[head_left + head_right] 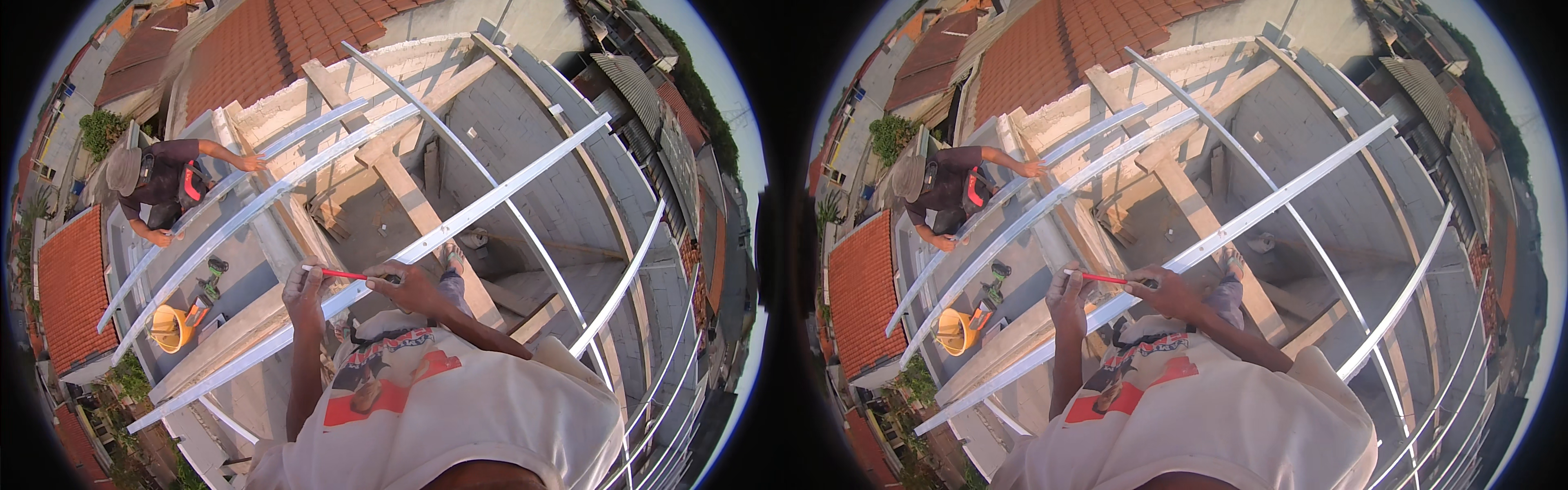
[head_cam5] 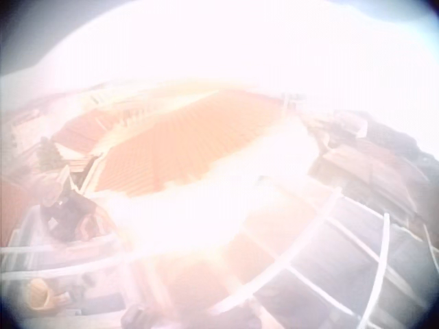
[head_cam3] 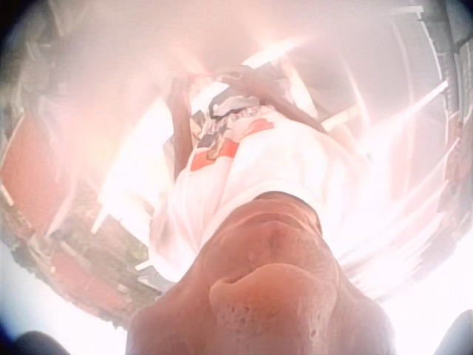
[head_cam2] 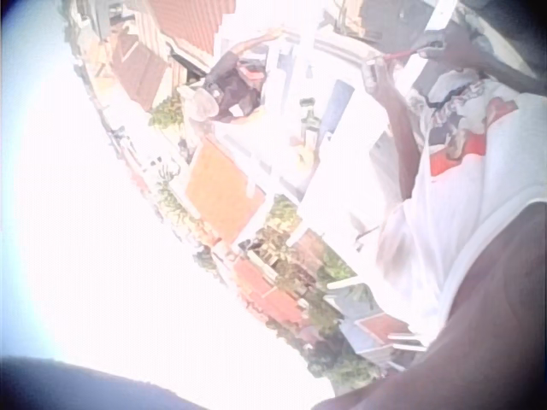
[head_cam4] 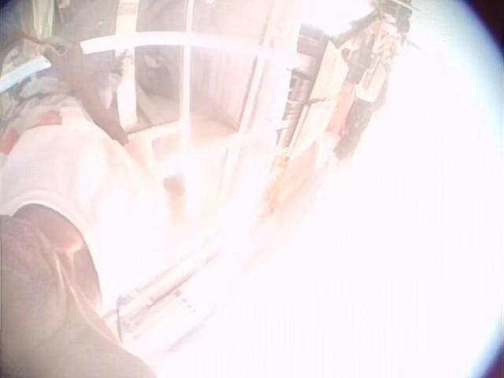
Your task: The person sits on a roof and assembles a metal frame structure. They measure and mark metal profiles, position them on the roof, and use a tape measure to verify dimensions while a coworker assists with drilling.
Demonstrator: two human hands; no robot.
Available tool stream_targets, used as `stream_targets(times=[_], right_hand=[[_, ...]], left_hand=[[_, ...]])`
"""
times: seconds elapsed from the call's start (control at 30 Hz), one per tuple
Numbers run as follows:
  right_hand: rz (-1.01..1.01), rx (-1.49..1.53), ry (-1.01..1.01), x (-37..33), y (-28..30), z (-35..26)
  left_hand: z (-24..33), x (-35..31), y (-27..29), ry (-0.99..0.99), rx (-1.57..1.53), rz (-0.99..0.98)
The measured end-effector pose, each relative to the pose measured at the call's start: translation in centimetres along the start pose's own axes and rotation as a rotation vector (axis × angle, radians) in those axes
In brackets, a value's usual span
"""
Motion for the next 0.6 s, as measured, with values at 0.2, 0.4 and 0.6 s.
stream_targets(times=[0.2,0.4,0.6], right_hand=[[0.156,-0.055,0.207,1.9,-1.3,5.8],[0.088,-0.059,0.235,2.6,-1.0,6.8],[0.006,-0.079,0.27,2.8,-1.7,5.2]], left_hand=[[-0.9,0.6,-0.8,0.028,0.055,-0.067],[-0.6,0.8,-1.9,-0.001,0.049,-0.1],[-0.7,0.8,-2.0,0.069,-0.116,-0.011]])
Point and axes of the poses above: each hand's wrist, its own x-axis towards the middle knuckle, its own y-axis out of the back of the hand, z = x × y, the point moved 1 cm from there along x, towards the middle knuckle, and after that the axes turned 1 degree about y, right-handed, at the moved point
